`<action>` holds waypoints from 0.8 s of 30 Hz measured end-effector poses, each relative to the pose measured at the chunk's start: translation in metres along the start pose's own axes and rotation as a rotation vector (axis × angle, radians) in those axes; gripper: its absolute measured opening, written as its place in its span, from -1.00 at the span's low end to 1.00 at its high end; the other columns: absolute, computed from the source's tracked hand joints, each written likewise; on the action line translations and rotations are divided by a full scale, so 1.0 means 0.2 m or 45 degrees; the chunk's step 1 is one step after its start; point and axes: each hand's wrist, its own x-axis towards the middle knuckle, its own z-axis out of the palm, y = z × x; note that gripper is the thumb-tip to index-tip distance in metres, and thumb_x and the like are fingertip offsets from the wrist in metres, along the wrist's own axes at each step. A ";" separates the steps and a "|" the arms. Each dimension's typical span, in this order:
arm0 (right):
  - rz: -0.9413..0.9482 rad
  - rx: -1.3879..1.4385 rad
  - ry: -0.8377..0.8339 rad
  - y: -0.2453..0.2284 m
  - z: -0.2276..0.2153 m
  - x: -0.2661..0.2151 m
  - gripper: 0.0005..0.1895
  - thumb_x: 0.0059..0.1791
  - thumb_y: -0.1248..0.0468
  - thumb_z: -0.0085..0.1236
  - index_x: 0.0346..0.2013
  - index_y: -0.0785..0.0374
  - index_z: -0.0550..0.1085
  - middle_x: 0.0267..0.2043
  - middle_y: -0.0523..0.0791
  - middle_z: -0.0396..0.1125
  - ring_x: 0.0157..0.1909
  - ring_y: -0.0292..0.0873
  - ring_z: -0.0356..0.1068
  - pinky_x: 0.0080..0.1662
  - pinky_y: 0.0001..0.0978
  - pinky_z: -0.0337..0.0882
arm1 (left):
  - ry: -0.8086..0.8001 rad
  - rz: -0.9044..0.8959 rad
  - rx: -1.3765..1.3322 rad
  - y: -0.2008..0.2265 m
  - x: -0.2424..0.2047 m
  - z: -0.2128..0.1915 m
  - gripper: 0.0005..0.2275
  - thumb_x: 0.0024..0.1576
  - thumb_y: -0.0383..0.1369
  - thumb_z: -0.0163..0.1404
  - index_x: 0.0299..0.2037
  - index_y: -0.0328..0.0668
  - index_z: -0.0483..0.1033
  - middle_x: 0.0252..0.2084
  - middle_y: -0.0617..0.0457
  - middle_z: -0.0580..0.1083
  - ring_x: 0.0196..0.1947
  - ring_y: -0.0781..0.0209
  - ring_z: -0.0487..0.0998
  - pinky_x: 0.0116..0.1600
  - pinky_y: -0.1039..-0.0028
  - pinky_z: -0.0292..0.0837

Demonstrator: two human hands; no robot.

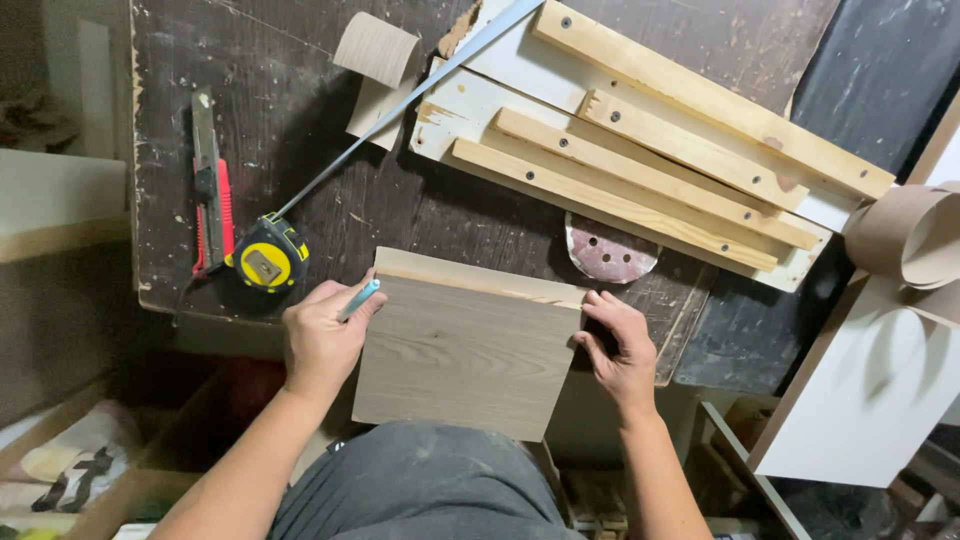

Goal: Measuring and marking a wooden board using a tape measure and a pencil

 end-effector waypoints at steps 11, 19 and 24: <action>-0.024 0.001 0.010 0.02 0.01 -0.02 -0.66 -0.05 0.14 0.41 0.00 0.13 0.65 0.12 -0.07 0.55 0.27 0.07 0.46 0.31 -0.04 0.39 | 0.013 0.002 -0.024 -0.04 -0.01 0.01 -0.83 0.11 -0.29 0.35 -0.11 0.20 0.79 -0.49 0.07 0.54 -0.54 0.09 0.59 -0.37 0.45 0.45; -0.030 -0.009 0.022 -0.01 0.01 0.00 -0.66 -0.04 0.13 0.39 0.01 0.13 0.65 0.13 -0.06 0.55 0.27 0.08 0.46 0.32 -0.04 0.39 | 0.006 0.017 0.000 -0.05 -0.01 0.01 -0.85 0.11 -0.29 0.38 -0.13 0.15 0.79 -0.47 0.05 0.54 -0.54 0.07 0.57 -0.39 0.43 0.42; -0.031 -0.016 0.028 -0.05 0.01 0.00 -0.65 -0.02 0.18 0.39 0.03 0.18 0.61 0.15 -0.04 0.53 0.28 0.11 0.45 0.31 0.00 0.38 | 0.000 0.039 0.039 -0.06 -0.01 0.01 -0.86 0.16 -0.26 0.36 -0.10 0.11 0.79 -0.47 0.04 0.53 -0.54 0.06 0.56 -0.38 0.43 0.42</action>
